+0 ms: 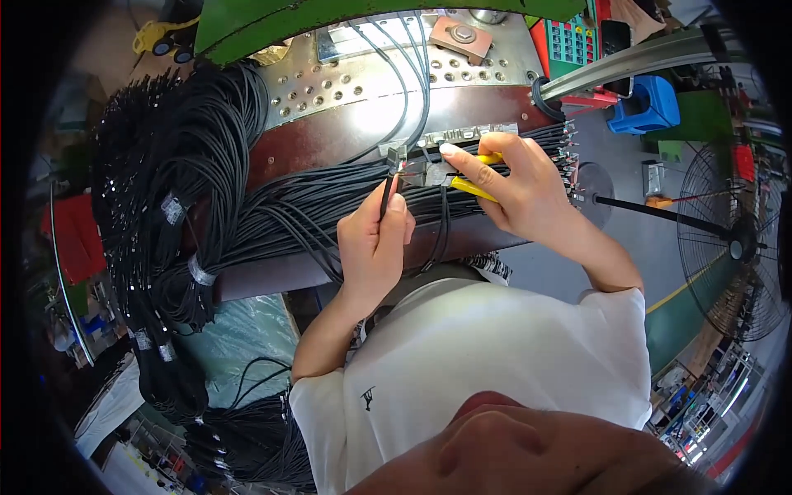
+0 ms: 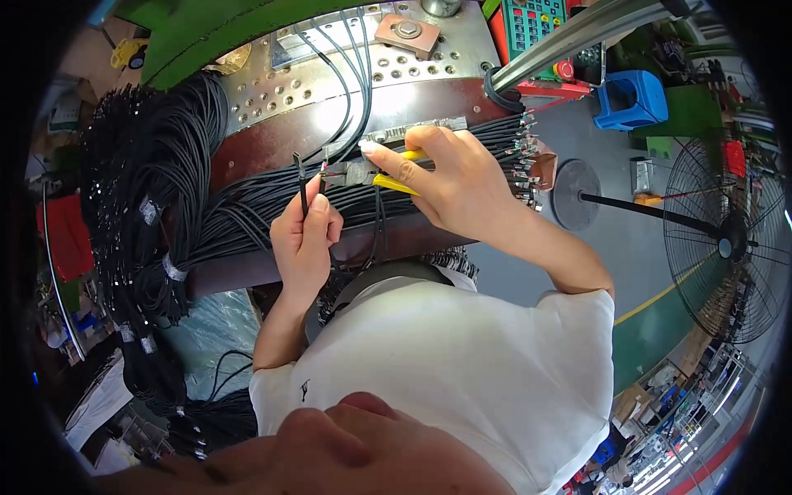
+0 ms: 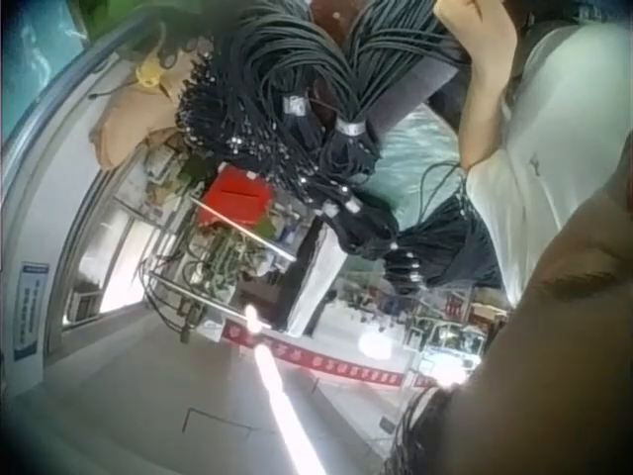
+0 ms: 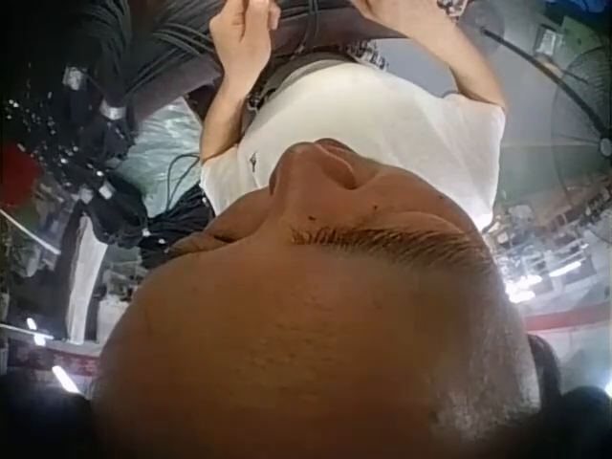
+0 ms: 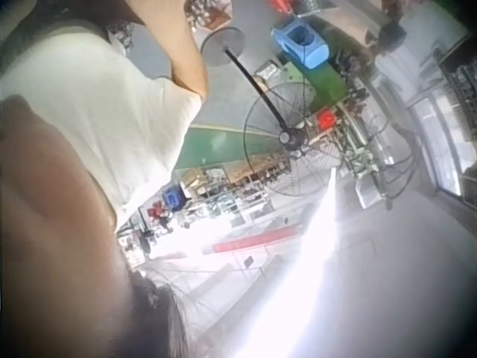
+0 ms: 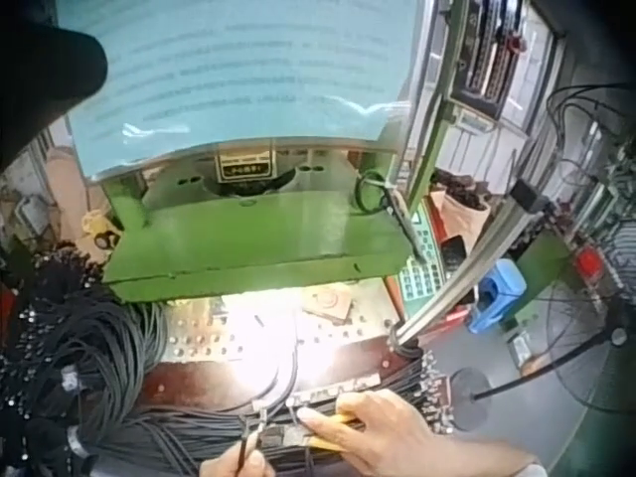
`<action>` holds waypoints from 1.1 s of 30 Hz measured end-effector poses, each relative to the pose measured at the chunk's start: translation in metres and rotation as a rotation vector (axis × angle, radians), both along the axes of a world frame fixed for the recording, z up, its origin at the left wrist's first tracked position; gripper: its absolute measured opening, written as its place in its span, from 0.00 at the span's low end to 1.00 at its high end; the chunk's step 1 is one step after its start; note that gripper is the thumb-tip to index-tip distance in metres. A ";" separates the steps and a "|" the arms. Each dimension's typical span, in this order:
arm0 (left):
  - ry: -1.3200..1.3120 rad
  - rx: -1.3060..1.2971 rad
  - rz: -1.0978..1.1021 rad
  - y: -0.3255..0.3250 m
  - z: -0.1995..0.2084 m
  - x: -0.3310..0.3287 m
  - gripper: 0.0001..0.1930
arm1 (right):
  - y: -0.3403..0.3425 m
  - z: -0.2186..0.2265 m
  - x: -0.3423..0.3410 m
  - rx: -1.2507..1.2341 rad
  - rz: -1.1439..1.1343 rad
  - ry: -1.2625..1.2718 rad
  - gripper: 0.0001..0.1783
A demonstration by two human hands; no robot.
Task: Insert cables into a fixture and trim wire ends using wire cutters.
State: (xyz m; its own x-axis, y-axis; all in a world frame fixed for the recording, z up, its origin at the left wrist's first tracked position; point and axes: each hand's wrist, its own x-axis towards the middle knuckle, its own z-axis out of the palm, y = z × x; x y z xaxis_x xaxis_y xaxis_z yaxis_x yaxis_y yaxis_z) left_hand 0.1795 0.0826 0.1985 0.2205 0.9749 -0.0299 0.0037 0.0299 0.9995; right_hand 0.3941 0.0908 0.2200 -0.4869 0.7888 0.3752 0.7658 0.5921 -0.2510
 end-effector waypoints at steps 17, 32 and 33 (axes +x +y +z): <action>0.450 0.568 -0.032 0.010 0.006 -0.012 0.21 | -0.007 0.013 -0.004 -0.057 0.001 -0.109 0.36; -0.312 -0.169 -0.065 0.020 0.005 0.001 0.18 | 0.004 0.001 0.008 -0.111 -0.098 0.196 0.35; -0.329 -0.201 -0.081 0.022 0.005 0.002 0.18 | 0.004 0.001 0.012 -0.140 -0.165 0.278 0.35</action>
